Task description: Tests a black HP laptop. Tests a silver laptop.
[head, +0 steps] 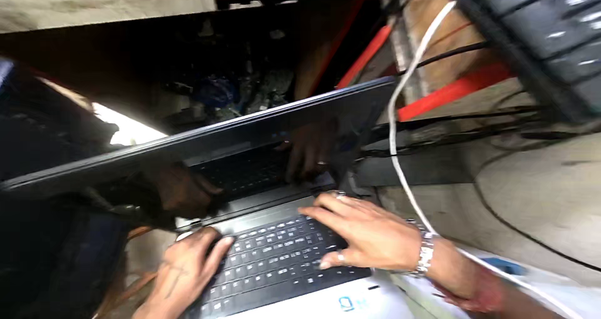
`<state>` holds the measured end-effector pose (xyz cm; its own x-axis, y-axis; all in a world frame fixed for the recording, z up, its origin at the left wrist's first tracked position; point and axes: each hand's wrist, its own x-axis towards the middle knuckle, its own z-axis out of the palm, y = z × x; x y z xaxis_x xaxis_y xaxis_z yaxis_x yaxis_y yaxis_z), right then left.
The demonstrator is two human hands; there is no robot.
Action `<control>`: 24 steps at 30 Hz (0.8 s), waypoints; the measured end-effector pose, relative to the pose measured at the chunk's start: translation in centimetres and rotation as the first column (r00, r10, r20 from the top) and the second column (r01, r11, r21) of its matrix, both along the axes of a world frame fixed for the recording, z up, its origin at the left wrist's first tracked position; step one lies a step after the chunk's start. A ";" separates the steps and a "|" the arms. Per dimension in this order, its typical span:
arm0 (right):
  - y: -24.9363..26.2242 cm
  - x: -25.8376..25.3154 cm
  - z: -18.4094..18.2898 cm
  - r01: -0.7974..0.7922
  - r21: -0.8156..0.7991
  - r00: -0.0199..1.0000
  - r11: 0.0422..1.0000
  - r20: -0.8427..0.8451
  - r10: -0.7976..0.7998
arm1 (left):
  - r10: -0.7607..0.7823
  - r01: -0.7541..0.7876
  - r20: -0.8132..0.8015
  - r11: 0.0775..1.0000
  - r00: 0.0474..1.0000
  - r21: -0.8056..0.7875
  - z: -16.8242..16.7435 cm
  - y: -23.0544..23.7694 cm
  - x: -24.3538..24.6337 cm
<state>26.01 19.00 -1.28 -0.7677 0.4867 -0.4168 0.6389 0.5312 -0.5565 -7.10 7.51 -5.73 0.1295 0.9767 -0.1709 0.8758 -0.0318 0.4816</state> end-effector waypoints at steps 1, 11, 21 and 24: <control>-0.1 0.0 -0.2 0.000 0.015 1.000 1.000 -0.008 0.000 | 0.002 -0.002 -0.006 1.000 1.000 -0.004 0.1 -0.2 0.0; -0.3 0.3 -2.5 -0.039 0.203 0.998 0.978 -0.049 0.050 | 0.053 -0.057 0.082 0.998 0.995 0.041 -0.6 -1.8 0.0; -0.3 0.3 -2.1 -0.041 0.204 0.998 0.978 -0.041 0.051 | -0.025 0.022 0.051 0.999 0.998 0.044 -0.3 -1.1 -0.4; -0.3 0.4 -2.1 -0.040 0.214 0.997 0.976 -0.053 0.053 | 0.002 -0.006 0.041 0.995 0.999 0.099 -0.8 -1.7 -0.1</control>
<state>26.39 18.74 -3.38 -0.8115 0.5223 -0.2618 0.5805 0.6698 -0.4631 -7.24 5.85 -6.57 0.1305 0.9891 -0.0676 0.8556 -0.0779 0.5117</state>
